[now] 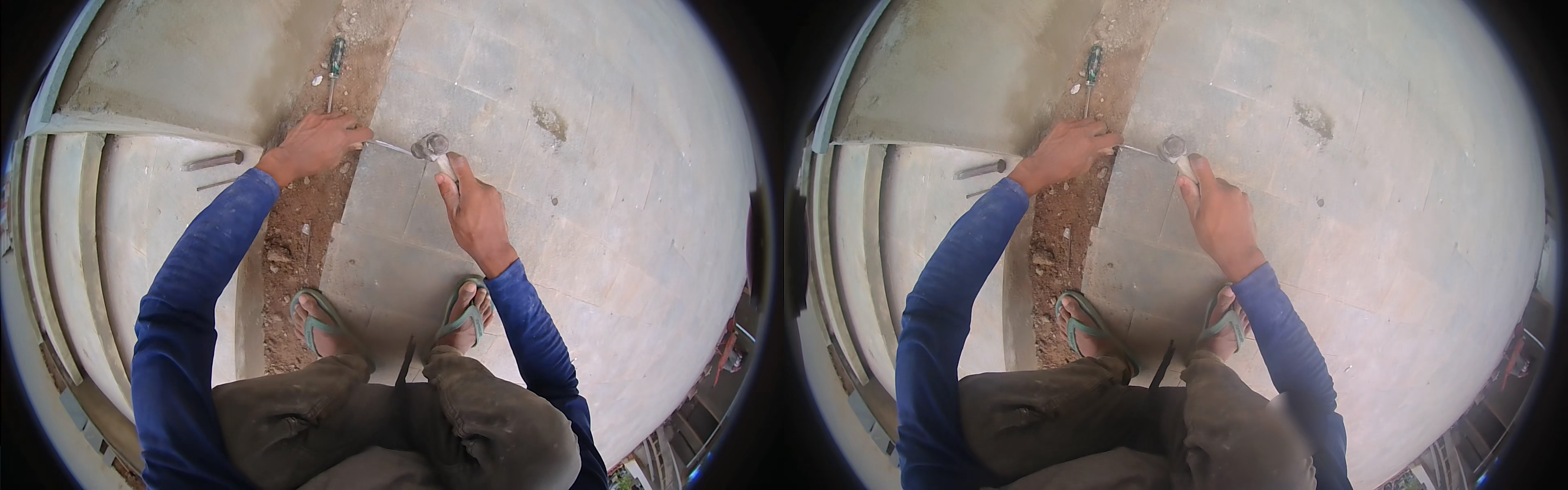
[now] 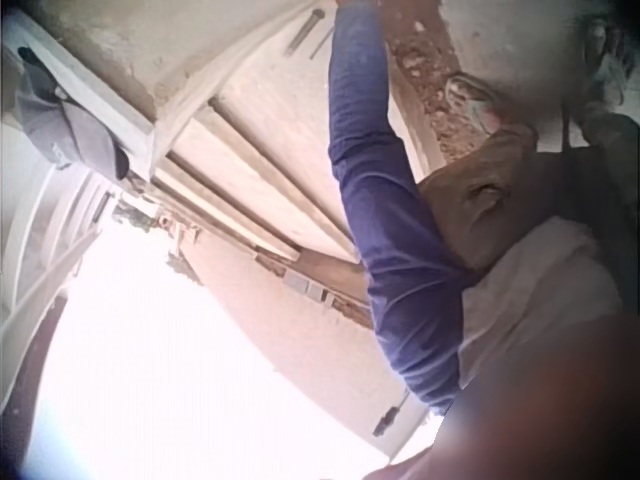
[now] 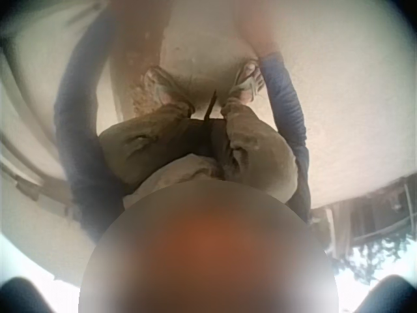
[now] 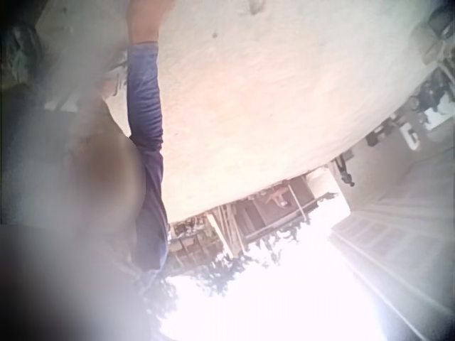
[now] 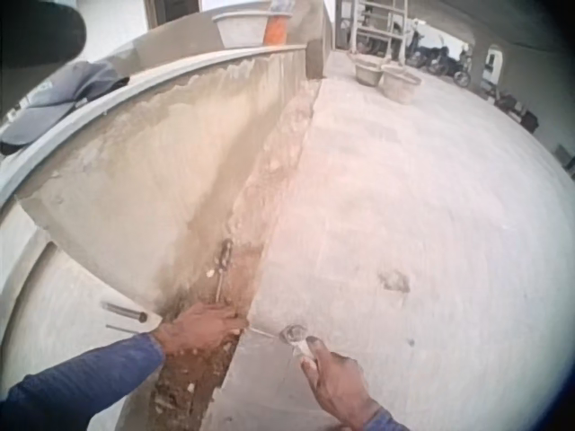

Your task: The person uses a hammer and a metal chisel to chip away at the edges of light-colored stone tiles on a set of outdoor stairs. They repeatedly strike the chisel to break off small fragments and adjust the tile edges, working alongside another person who is also engaged in similar construction tasks.

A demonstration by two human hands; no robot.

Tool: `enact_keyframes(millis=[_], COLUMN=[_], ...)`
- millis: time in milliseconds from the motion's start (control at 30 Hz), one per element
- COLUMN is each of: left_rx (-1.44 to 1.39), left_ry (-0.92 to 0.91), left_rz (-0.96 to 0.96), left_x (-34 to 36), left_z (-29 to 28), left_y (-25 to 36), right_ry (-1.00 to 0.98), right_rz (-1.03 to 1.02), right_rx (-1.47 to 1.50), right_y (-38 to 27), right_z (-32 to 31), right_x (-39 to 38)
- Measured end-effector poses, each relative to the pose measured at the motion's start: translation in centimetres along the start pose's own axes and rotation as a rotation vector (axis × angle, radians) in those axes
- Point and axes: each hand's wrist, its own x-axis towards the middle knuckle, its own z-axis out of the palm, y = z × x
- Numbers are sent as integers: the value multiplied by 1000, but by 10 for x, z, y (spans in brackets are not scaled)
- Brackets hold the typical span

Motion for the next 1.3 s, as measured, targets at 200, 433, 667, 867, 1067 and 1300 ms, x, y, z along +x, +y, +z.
enact_keyframes(millis=[200, 433, 667, 867, 1067, 1300], left_rx=[4, 0, -44, 31, 166, -250], left_ry=[2, 60, -13, 12, -203, 248], left_rz=[-23, 10, -10, 6, -122, -566], left_x=[-2, -6, -4, -3, 12, -45], left_z=[2, 5, 1, 0, -71, -32], left_y=[1, -5, -2, -1, 66, 33], right_ry=[141, 178, 93, 3, 226, 335], right_rz=[-110, -132, -122, -94, 141, 360], right_rx=[42, 152, -12, -34, 189, 120], right_y=[3, -16, -4, 0, 0, 53], right_z=[11, -1, 3, 3, -13, -30], right_x=[-18, -15, -2, 2, -24, -56])
